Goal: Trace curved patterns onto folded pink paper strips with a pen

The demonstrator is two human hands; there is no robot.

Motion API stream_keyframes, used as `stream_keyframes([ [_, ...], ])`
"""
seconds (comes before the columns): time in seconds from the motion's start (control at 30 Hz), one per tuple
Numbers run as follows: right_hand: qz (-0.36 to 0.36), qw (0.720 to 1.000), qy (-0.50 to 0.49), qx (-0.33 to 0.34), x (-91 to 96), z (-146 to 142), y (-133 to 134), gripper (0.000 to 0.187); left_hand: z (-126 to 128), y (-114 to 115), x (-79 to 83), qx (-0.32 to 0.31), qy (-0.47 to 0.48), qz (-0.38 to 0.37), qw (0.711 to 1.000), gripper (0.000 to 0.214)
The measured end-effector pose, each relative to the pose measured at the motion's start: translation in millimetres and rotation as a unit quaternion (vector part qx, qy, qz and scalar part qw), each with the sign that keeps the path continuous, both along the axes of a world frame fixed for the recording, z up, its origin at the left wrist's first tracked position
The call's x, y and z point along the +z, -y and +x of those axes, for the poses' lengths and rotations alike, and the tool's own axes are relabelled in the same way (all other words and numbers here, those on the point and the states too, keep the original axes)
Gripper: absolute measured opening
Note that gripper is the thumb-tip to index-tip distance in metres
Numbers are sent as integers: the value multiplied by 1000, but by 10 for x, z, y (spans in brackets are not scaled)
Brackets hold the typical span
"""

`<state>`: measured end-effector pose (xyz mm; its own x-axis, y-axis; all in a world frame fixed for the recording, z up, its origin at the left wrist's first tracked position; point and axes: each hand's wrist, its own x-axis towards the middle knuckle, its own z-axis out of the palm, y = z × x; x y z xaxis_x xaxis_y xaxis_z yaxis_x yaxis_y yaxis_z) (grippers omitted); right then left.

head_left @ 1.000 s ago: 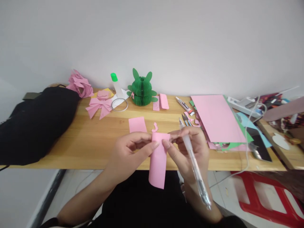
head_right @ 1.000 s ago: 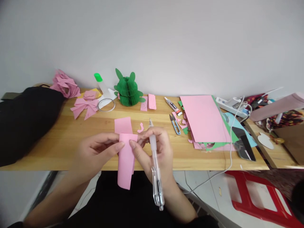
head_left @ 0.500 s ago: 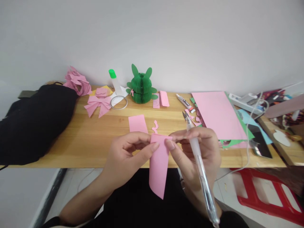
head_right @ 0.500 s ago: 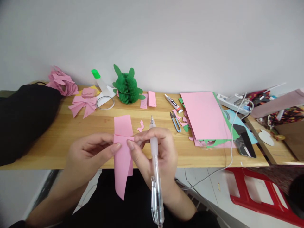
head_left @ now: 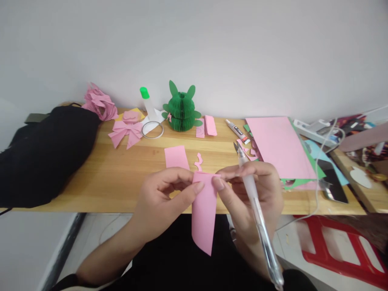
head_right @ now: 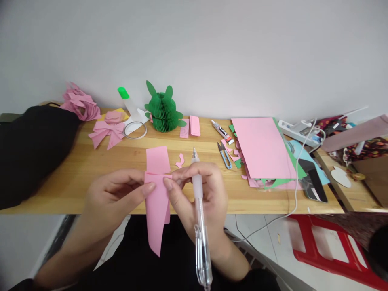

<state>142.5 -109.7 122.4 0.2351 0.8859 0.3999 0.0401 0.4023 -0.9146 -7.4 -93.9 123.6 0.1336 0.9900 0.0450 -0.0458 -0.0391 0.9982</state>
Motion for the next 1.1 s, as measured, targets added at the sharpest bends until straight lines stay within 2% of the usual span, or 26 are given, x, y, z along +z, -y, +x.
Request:
stream_keyframes([
  [0.2,-14,999,-14,44,-27,38,-48,28,18,-52,5,4,11,22,1000,6],
  [0.57,-38,998,-8,53,-39,54,-58,28,6,-72,-27,15,-9,27,999,15],
  [0.63,-41,995,12,89,-55,103,-104,27,-13,-90,-33,-6,-26,32,999,17],
  [0.73,-48,979,59,191,-43,209,-221,26,-41,-167,2,-49,-33,29,998,19],
  [0.83,-18,967,84,241,70,287,-371,25,-50,-309,107,-75,-16,37,996,18],
  [1.0,59,972,80,215,390,290,-616,24,1,-582,360,-129,2,38,991,17],
  [1.1,97,975,71,189,480,257,-759,25,47,-720,455,-132,26,27,991,22],
])
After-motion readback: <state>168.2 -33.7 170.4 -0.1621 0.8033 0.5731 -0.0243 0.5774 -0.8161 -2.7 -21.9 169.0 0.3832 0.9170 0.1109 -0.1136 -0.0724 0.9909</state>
